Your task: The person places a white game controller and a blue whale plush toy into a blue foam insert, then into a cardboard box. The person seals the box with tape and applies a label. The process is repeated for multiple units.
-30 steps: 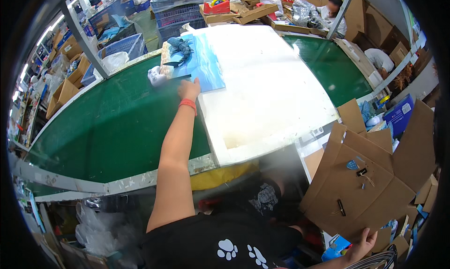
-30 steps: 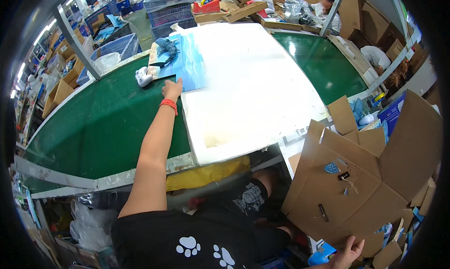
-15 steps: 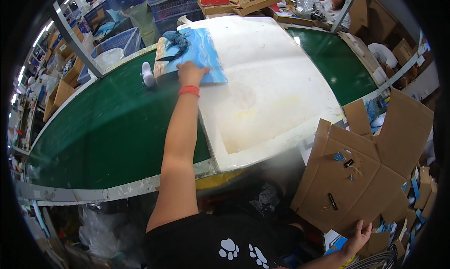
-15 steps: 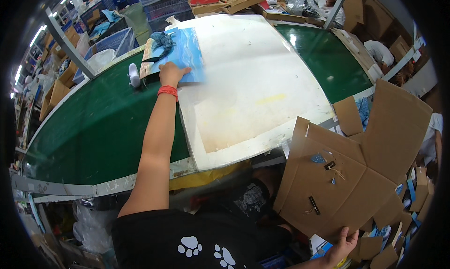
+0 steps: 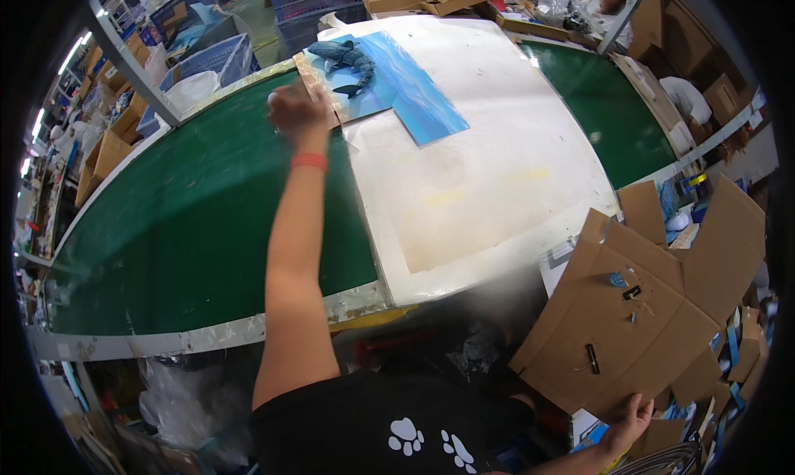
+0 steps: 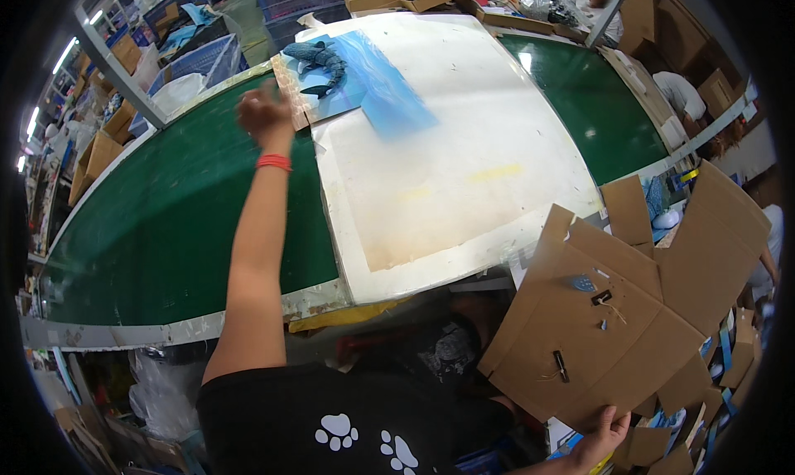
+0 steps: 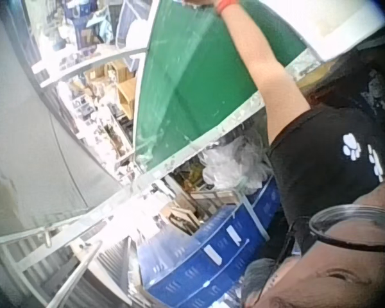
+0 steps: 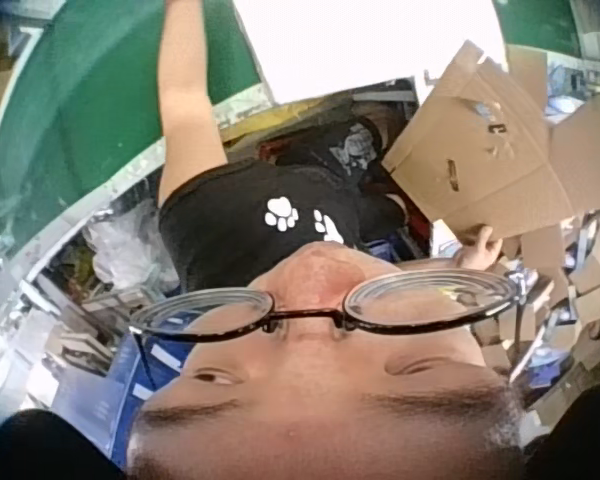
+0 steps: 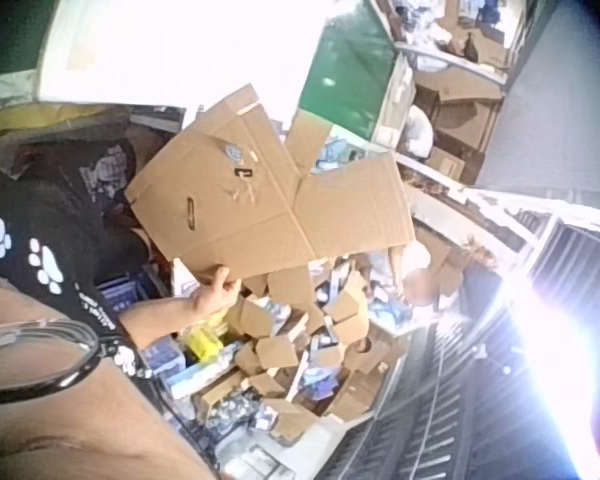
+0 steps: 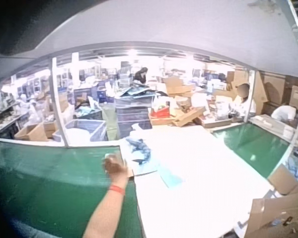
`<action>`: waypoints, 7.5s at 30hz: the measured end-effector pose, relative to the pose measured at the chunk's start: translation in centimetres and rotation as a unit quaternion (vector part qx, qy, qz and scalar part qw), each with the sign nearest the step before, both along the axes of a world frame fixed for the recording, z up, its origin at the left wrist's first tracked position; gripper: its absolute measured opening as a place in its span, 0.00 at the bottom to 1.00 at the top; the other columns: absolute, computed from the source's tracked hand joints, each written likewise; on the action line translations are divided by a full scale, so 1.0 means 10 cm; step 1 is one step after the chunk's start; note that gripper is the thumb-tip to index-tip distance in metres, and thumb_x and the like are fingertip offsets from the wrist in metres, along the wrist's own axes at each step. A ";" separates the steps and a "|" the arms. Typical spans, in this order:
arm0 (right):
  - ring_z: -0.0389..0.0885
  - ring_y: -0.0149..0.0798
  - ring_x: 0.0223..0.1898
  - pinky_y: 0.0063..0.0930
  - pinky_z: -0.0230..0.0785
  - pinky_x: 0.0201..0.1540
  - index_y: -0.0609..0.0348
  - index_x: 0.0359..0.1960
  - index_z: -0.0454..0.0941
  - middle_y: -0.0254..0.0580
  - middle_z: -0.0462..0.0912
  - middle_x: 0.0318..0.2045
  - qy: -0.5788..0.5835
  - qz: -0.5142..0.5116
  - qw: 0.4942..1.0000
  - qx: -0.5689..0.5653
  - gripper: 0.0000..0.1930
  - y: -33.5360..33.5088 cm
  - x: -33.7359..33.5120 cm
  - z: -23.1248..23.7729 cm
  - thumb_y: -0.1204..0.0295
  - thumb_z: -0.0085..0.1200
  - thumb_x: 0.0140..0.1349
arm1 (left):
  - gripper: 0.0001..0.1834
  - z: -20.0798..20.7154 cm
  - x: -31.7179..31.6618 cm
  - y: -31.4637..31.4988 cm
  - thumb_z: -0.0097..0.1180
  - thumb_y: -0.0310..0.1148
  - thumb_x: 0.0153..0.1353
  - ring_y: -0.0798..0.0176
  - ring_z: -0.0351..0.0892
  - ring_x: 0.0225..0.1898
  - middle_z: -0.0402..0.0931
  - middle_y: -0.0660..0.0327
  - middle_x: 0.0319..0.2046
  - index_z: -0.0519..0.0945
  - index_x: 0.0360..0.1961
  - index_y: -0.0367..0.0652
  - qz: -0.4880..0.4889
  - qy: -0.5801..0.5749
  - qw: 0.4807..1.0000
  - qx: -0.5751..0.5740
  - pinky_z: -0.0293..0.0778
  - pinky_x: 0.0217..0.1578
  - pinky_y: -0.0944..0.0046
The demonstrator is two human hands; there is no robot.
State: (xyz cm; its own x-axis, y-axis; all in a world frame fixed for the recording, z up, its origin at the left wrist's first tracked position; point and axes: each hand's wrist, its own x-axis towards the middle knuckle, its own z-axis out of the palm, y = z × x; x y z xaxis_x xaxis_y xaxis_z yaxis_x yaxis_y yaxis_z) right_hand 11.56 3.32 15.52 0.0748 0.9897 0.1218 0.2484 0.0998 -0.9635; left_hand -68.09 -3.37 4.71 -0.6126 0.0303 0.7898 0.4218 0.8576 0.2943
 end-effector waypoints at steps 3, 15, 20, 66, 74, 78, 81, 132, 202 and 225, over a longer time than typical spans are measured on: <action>0.78 0.32 0.52 0.27 0.66 0.58 0.65 0.59 0.75 0.40 0.82 0.53 0.001 -0.012 1.000 -0.010 0.22 0.00 0.01 0.02 0.66 0.61 0.69 | 0.48 -0.38 -0.54 -0.48 0.75 0.58 0.44 0.39 0.75 0.50 0.72 0.46 0.54 0.71 0.65 0.50 0.139 -0.154 0.976 0.059 0.72 0.52 0.40; 0.77 0.32 0.52 0.28 0.67 0.58 0.67 0.59 0.74 0.40 0.82 0.52 0.063 -0.047 0.997 0.012 0.20 -0.10 0.25 -0.11 0.69 0.60 0.70 | 0.36 0.71 0.97 -1.05 0.65 0.33 0.65 0.55 0.79 0.56 0.77 0.54 0.57 0.63 0.70 0.35 -0.489 -0.504 0.567 0.431 0.80 0.52 0.49; 0.79 0.32 0.52 0.28 0.67 0.60 0.67 0.59 0.75 0.41 0.83 0.53 0.037 -0.136 0.988 0.070 0.18 -0.49 0.60 0.03 0.74 0.59 0.70 | 0.34 0.83 2.72 -0.69 0.72 0.20 0.53 0.55 0.77 0.60 0.78 0.51 0.57 0.74 0.62 0.32 -0.540 -0.341 0.754 0.150 0.73 0.61 0.57; 0.71 0.38 0.63 0.33 0.60 0.67 0.64 0.64 0.66 0.43 0.75 0.60 0.168 -0.097 0.963 0.190 0.23 -0.27 0.36 -0.53 0.73 0.56 0.71 | 0.37 1.91 5.35 0.93 0.70 0.24 0.58 0.62 0.78 0.55 0.78 0.50 0.55 0.66 0.67 0.34 -0.833 -0.441 0.303 0.142 0.75 0.53 0.65; 0.70 0.30 0.48 0.24 0.63 0.56 0.61 0.61 0.69 0.34 0.75 0.45 0.182 -0.275 0.894 0.303 0.22 0.46 0.40 0.13 0.56 0.43 0.78 | 0.18 1.98 5.52 1.14 0.65 0.31 0.64 0.64 0.83 0.39 0.86 0.57 0.39 0.80 0.52 0.31 -0.882 -0.410 0.216 0.090 0.77 0.43 0.67; 0.75 0.32 0.50 0.27 0.67 0.55 0.59 0.55 0.75 0.39 0.78 0.48 0.210 -0.232 0.908 0.279 0.24 0.80 0.50 -0.02 0.50 0.38 0.78 | 0.23 1.78 5.64 1.13 0.57 0.24 0.68 0.57 0.84 0.47 0.81 0.44 0.50 0.72 0.63 0.29 -0.837 -0.276 0.464 0.089 0.77 0.47 0.64; 0.72 0.25 0.39 0.23 0.66 0.44 0.55 0.42 0.77 0.30 0.75 0.36 0.170 -0.177 0.930 0.274 0.20 1.03 0.49 0.09 0.53 0.39 0.77 | 0.34 1.34 5.95 1.15 0.52 0.22 0.70 0.43 0.73 0.63 0.66 0.38 0.67 0.54 0.75 0.30 -0.816 -0.153 0.508 0.229 0.68 0.62 0.57; 0.78 0.54 0.60 0.58 0.62 0.66 0.47 0.48 0.87 0.43 0.82 0.56 -0.391 0.023 0.823 0.410 0.20 0.29 -0.21 1.32 0.64 0.68 0.51 | 0.12 1.61 6.32 1.38 0.40 0.37 0.78 0.58 0.71 0.47 0.71 0.48 0.47 0.64 0.51 0.39 -0.861 -0.107 0.409 0.281 0.69 0.51 0.58; 0.62 0.20 0.24 0.19 0.54 0.27 0.57 0.35 0.80 0.24 0.73 0.26 0.386 -0.216 0.887 -0.136 0.11 -1.50 1.48 -0.56 0.62 0.59 0.69 | 0.17 1.31 5.71 1.29 0.56 0.29 0.72 0.54 0.83 0.49 0.82 0.41 0.48 0.80 0.51 0.21 -0.839 -0.201 0.426 0.271 0.79 0.56 0.59; 0.81 0.24 0.38 0.20 0.73 0.42 0.65 0.40 0.83 0.34 0.85 0.35 0.246 0.120 0.955 0.112 0.08 -0.65 0.04 1.14 0.71 0.58 0.72 | 0.14 1.66 6.34 0.79 0.68 0.19 0.57 0.50 0.89 0.42 0.82 0.34 0.49 0.87 0.47 0.33 -0.901 -0.106 0.362 0.214 0.79 0.40 0.68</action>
State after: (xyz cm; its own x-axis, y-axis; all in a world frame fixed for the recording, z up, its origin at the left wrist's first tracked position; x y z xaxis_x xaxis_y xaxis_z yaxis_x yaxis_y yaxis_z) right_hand 11.98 -3.20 26.97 -0.0478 0.9385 0.3418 -0.2846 0.3152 -0.9053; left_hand -4.69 4.49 21.34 0.0488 0.4350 0.8991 0.1115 -0.8969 0.4279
